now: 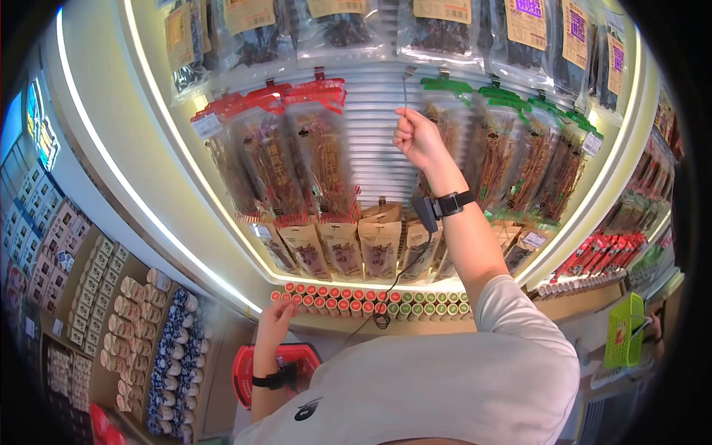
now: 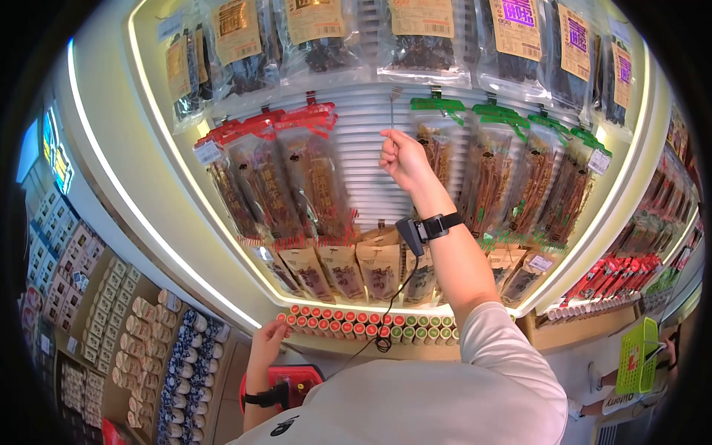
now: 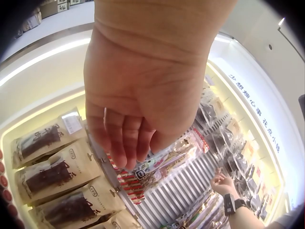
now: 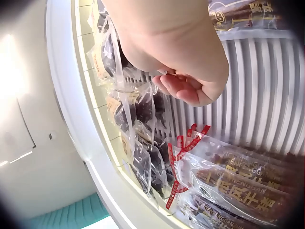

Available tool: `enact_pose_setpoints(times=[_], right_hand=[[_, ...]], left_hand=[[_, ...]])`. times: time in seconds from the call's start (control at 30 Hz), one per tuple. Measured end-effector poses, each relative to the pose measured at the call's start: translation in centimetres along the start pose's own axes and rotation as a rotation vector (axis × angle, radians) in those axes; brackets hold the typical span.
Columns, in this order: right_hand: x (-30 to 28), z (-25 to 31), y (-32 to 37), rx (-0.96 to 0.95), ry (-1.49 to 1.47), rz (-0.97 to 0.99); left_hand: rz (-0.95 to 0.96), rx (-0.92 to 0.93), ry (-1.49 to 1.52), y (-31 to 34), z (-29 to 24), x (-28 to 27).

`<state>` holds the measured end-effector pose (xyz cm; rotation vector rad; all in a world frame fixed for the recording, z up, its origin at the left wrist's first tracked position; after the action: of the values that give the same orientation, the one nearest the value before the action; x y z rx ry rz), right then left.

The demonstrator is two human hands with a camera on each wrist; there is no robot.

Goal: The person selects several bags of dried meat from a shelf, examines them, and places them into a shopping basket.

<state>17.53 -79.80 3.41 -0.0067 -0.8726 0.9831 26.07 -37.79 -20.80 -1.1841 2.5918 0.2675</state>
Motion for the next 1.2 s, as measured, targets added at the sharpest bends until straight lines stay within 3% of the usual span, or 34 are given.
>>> enact_pose_setpoints(times=[0.27,1.2], right_hand=[[-1.1,-0.9,-3.7,-0.072,0.317,-0.076],[2.0,0.4,-5.2,0.119,0.229,-0.234]], left_hand=[[-0.046,-0.020,0.088,1.6,1.4,-0.7],[-0.013,-0.050,0.091,2.2,1.7,1.0]])
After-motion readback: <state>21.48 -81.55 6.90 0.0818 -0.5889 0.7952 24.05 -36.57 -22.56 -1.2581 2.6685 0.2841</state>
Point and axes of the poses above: each hand's wrist, its own y-axis away from the middle knuckle, its own x-axis out of the palm, z = x × y, the point moved 7 cm from there along -y, towards the middle knuckle, and after that the axes turned 7 degrees about -x, right-handed, at the moved point
